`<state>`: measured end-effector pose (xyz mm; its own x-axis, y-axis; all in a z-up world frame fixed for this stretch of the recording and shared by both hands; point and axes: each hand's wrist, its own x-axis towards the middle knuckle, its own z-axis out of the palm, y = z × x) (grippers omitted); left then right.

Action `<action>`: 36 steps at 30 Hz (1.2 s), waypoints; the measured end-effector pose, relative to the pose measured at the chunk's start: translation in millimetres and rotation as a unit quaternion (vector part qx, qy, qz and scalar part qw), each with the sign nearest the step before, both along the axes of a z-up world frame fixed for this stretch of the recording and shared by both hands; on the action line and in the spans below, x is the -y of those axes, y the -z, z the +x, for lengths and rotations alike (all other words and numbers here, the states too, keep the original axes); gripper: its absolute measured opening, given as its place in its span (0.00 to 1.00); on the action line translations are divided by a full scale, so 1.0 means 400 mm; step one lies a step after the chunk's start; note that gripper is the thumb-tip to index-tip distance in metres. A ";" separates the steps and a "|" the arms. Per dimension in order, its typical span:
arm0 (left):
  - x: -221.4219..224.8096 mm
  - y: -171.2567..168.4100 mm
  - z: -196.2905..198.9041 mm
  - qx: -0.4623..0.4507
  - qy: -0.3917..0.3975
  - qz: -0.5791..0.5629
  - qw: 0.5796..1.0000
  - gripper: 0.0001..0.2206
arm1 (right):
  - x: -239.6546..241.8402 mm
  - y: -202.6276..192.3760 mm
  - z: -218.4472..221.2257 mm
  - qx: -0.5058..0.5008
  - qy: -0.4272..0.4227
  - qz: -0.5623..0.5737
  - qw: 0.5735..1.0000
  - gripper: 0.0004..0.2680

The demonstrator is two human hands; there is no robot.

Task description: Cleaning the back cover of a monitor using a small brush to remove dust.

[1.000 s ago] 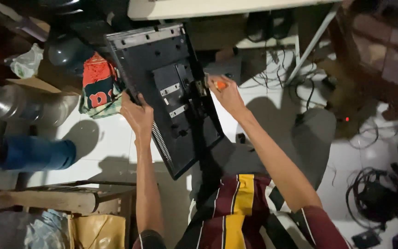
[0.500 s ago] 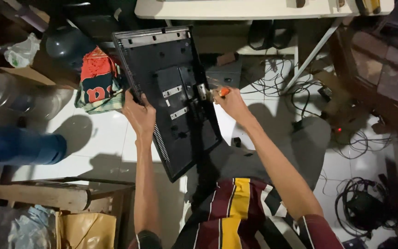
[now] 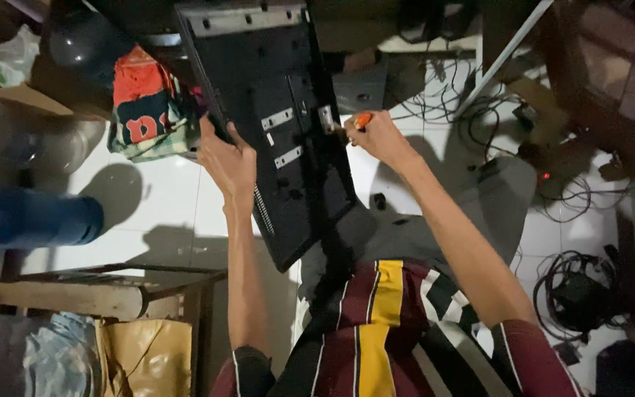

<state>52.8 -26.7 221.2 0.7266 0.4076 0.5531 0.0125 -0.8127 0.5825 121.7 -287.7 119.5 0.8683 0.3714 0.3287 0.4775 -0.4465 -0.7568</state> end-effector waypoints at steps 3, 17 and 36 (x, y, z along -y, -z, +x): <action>-0.018 0.018 -0.003 0.011 -0.006 -0.002 1.000 0.10 | 0.018 0.012 -0.047 -0.011 -0.008 0.016 1.000 0.06; -0.024 0.018 -0.004 -0.016 -0.016 0.020 1.000 0.08 | -0.039 0.155 -0.088 -0.061 -0.041 0.000 0.997 0.06; -0.018 -0.011 -0.023 0.035 0.007 0.019 0.999 0.10 | -0.037 0.019 -0.144 -0.050 0.005 0.057 0.997 0.03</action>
<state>43.7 -19.4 225.5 0.6908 0.3751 0.6182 -0.0397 -0.8340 0.5504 64.3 -273.1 111.8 0.9018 0.3282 0.2810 0.3941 -0.3583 -0.8463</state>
